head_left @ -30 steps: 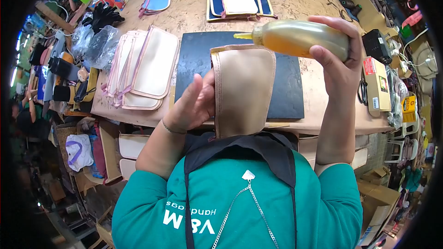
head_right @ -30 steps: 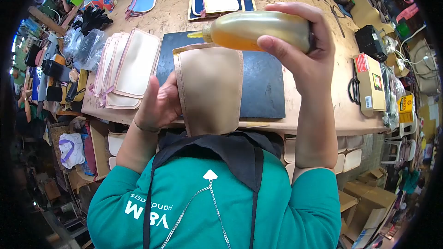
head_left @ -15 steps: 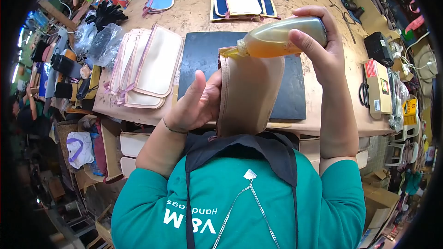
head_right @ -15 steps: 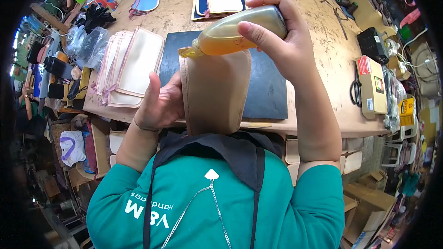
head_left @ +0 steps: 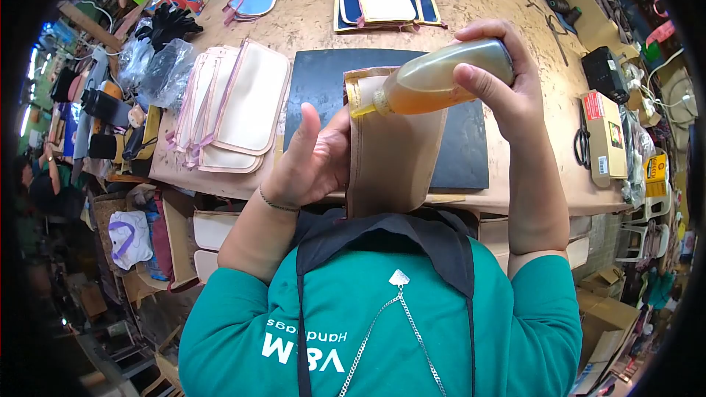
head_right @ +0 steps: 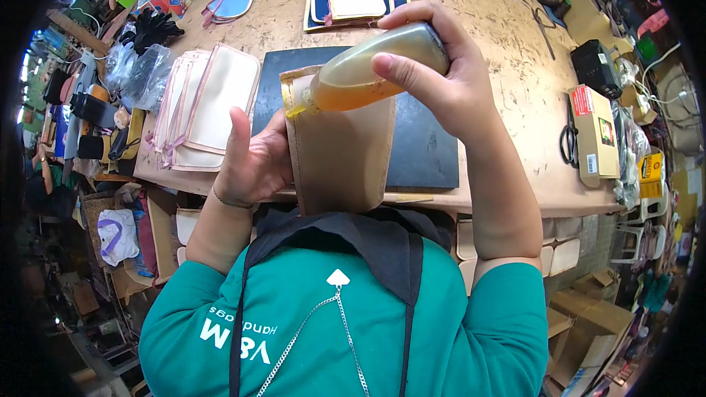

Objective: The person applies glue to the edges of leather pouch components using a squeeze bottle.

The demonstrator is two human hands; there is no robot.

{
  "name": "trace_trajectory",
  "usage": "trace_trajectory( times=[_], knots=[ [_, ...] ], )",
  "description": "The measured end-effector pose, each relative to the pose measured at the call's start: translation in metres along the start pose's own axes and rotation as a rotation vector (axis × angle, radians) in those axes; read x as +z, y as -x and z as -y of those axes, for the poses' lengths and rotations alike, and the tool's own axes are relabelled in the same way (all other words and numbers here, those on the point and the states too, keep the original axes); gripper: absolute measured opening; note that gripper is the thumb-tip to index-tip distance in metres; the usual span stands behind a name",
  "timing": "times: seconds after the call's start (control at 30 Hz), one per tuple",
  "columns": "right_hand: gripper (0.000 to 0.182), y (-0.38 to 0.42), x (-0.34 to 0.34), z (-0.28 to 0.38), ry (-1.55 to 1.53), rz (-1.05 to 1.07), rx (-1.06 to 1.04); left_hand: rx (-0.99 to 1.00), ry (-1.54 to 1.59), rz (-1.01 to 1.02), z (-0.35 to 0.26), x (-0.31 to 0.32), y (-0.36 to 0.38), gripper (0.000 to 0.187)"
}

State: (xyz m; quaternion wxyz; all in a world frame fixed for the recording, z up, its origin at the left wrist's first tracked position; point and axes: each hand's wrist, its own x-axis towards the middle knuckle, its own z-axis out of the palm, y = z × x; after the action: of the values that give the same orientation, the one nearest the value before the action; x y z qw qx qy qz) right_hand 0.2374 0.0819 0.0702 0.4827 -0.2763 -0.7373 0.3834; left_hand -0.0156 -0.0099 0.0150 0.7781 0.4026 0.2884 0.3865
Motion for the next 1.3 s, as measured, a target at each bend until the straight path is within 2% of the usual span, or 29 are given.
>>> trace_trajectory(
  times=[0.5,0.7,1.3],
  knots=[
    [0.036,0.017,0.012,-0.01,-0.023,0.096,-0.037,0.093,0.172,-0.014,-0.011,0.002,-0.007,0.111],
    [0.038,0.022,0.013,-0.006,0.009,0.173,0.024,0.161,0.24,-0.028,-0.018,-0.003,-0.011,0.108],
    [0.036,0.031,0.017,-0.007,0.012,0.214,-0.048,0.241,0.37,-0.065,-0.028,-0.011,-0.017,0.102]
  ],
)
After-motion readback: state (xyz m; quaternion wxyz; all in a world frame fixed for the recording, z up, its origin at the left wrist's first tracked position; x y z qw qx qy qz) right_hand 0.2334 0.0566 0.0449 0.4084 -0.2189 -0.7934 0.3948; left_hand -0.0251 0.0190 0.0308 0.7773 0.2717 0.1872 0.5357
